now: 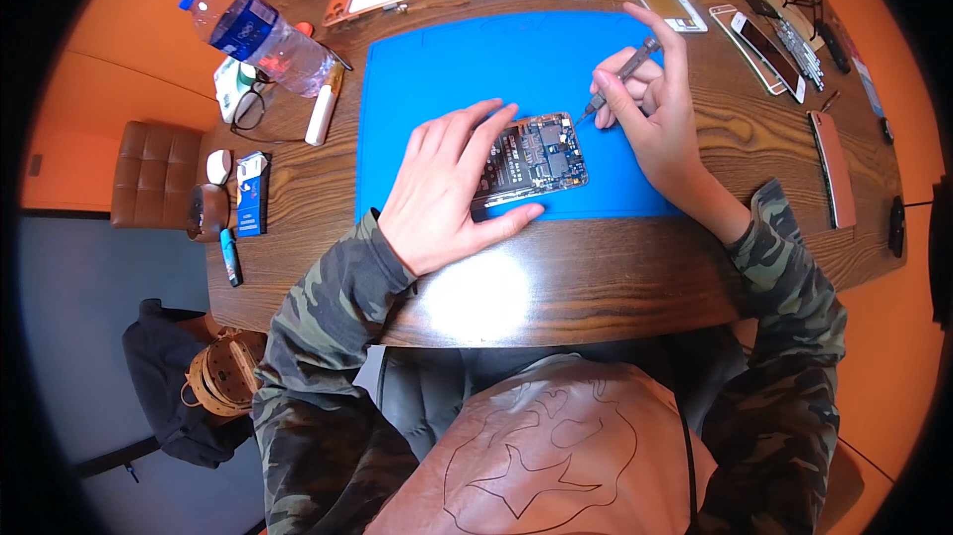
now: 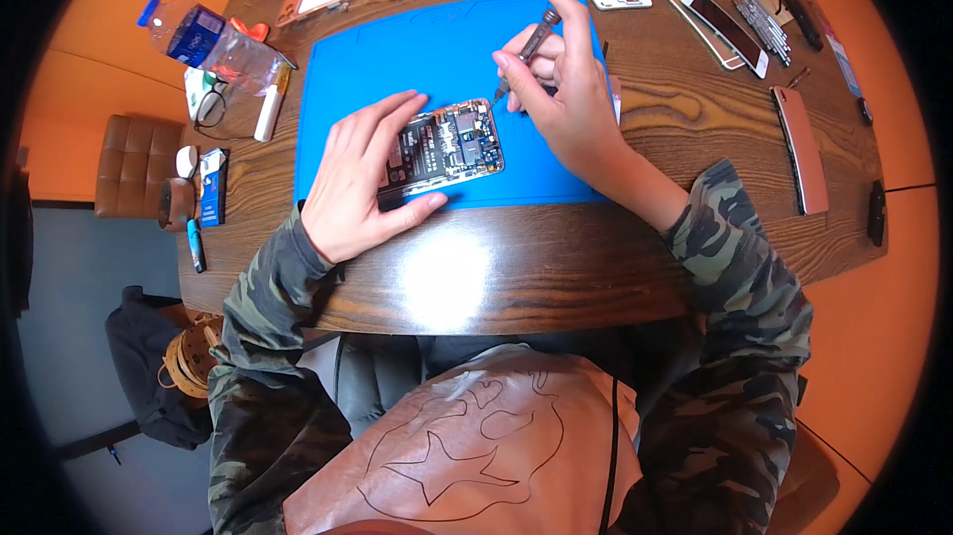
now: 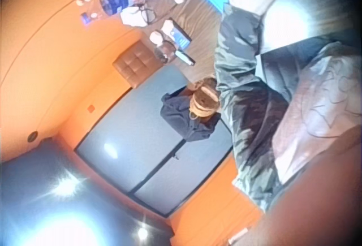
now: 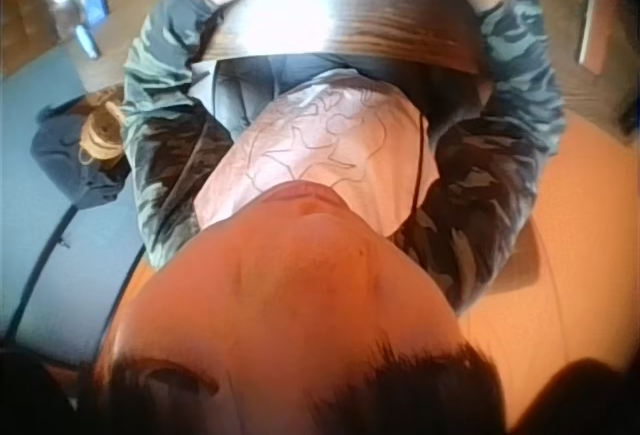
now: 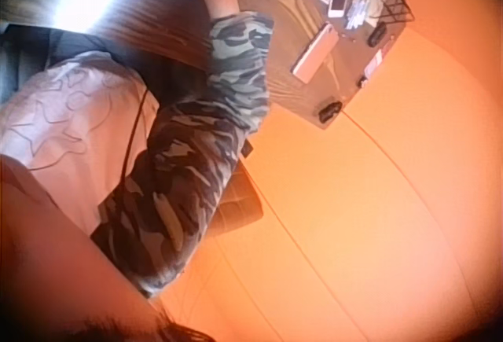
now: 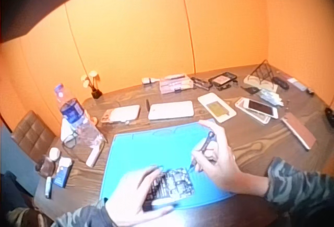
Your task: The person uses a screwdriver to remove screws from a disassembled smartphone motherboard placed on a blue mat. They repeatedly unscrew fasteners, reposition the board, and continue removing screws across the surface.
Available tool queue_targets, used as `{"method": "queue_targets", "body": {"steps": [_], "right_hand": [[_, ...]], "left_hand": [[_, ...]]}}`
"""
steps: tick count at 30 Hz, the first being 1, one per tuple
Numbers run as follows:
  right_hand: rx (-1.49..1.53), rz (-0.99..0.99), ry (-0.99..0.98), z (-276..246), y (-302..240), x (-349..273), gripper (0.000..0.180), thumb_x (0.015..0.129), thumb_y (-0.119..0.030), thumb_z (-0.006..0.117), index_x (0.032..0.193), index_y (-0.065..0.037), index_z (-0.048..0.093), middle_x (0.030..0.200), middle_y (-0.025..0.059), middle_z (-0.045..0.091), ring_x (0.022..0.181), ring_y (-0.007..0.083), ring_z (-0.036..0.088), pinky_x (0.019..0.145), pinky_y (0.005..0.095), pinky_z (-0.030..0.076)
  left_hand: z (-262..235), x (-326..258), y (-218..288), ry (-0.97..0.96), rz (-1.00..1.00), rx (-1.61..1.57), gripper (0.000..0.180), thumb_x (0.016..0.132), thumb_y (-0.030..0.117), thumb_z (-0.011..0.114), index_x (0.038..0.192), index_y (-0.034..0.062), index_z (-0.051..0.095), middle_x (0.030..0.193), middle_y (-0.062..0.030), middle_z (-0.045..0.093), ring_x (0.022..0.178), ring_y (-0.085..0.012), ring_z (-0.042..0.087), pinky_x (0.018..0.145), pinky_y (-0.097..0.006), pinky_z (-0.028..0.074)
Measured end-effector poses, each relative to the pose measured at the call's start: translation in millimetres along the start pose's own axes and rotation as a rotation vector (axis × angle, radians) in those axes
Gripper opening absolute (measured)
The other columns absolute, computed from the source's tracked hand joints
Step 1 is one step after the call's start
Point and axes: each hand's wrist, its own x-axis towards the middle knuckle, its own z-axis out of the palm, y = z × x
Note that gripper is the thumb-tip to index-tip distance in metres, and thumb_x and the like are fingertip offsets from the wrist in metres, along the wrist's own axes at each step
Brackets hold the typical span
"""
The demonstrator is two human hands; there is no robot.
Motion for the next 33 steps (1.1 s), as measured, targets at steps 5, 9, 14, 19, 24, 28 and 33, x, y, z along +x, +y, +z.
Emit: {"method": "queue_targets", "body": {"steps": [5, 9, 14, 19, 24, 28, 33], "right_hand": [[-0.14, -0.075, -0.096, -1, 0, 0, 0.07, 0.092, 0.006, 0.062, 0.149, -0.003, 0.022, 0.093, 0.0086, 0.062, 0.073, 0.0082, 0.063, 0.062, 0.0184, 0.052], [-0.186, -0.132, -0.077, -2, 0, -4, 0.072, 0.09, 0.008, 0.064, 0.148, 0.0, 0.022, 0.092, 0.0082, 0.062, 0.07, 0.008, 0.062, 0.061, 0.0182, 0.052], [-0.201, -0.166, -0.089, -7, -5, -12, 0.069, 0.091, 0.008, 0.062, 0.147, 0.002, 0.021, 0.091, 0.0091, 0.062, 0.068, 0.0085, 0.06, 0.058, 0.0192, 0.052], [-0.213, -0.183, -0.08, -7, -5, -13, 0.066, 0.092, 0.007, 0.061, 0.145, 0.002, 0.023, 0.09, 0.0088, 0.062, 0.068, 0.0083, 0.059, 0.058, 0.0192, 0.051], [-0.234, -0.212, -0.082, -6, -3, -13, 0.065, 0.092, 0.008, 0.061, 0.145, 0.002, 0.024, 0.088, 0.0075, 0.062, 0.07, 0.0076, 0.06, 0.061, 0.0175, 0.048], [-0.264, -0.255, -0.12, -6, -1, -12, 0.063, 0.092, 0.008, 0.06, 0.144, 0.002, 0.025, 0.087, 0.0071, 0.063, 0.071, 0.0071, 0.06, 0.064, 0.0171, 0.047], [-0.255, -0.232, -0.127, -6, -1, -14, 0.062, 0.092, 0.008, 0.06, 0.144, 0.002, 0.027, 0.087, 0.0072, 0.063, 0.073, 0.0074, 0.061, 0.067, 0.0173, 0.048]], "left_hand": [[10, -5, -3, -0.019, -0.062, 0.01, 0.082, 0.075, 0.043, 0.078, 0.14, 0.0031, 0.048, 0.129, -0.0177, 0.053, 0.115, -0.0341, 0.051, 0.101, -0.044, 0.039], [14, -6, -9, -0.007, -0.069, -0.063, 0.079, 0.072, 0.039, 0.083, 0.136, 0.005, 0.052, 0.126, -0.0157, 0.056, 0.112, -0.0332, 0.053, 0.098, -0.043, 0.042], [14, -5, -13, -0.012, -0.04, -0.115, 0.075, 0.071, 0.037, 0.084, 0.134, 0.0066, 0.055, 0.126, -0.0143, 0.057, 0.113, -0.0326, 0.053, 0.098, -0.042, 0.042], [18, -3, -7, 0.01, 0.122, 0.014, 0.07, 0.081, 0.046, 0.073, 0.138, 0.011, 0.052, 0.132, -0.0154, 0.051, 0.124, -0.0351, 0.048, 0.102, -0.047, 0.038], [20, -3, 1, -0.118, 0.155, 0.102, 0.062, 0.088, 0.055, 0.061, 0.139, 0.0208, 0.053, 0.154, -0.0111, 0.037, 0.145, -0.0368, 0.028, 0.112, -0.054, 0.029], [19, -3, 1, -0.142, 0.135, 0.11, 0.063, 0.089, 0.058, 0.06, 0.139, 0.0216, 0.054, 0.156, -0.0103, 0.036, 0.146, -0.0366, 0.027, 0.113, -0.055, 0.027], [19, -2, 2, -0.185, 0.118, 0.091, 0.065, 0.086, 0.054, 0.065, 0.14, 0.0217, 0.055, 0.155, -0.0126, 0.038, 0.146, -0.039, 0.024, 0.115, -0.055, 0.022]]}}
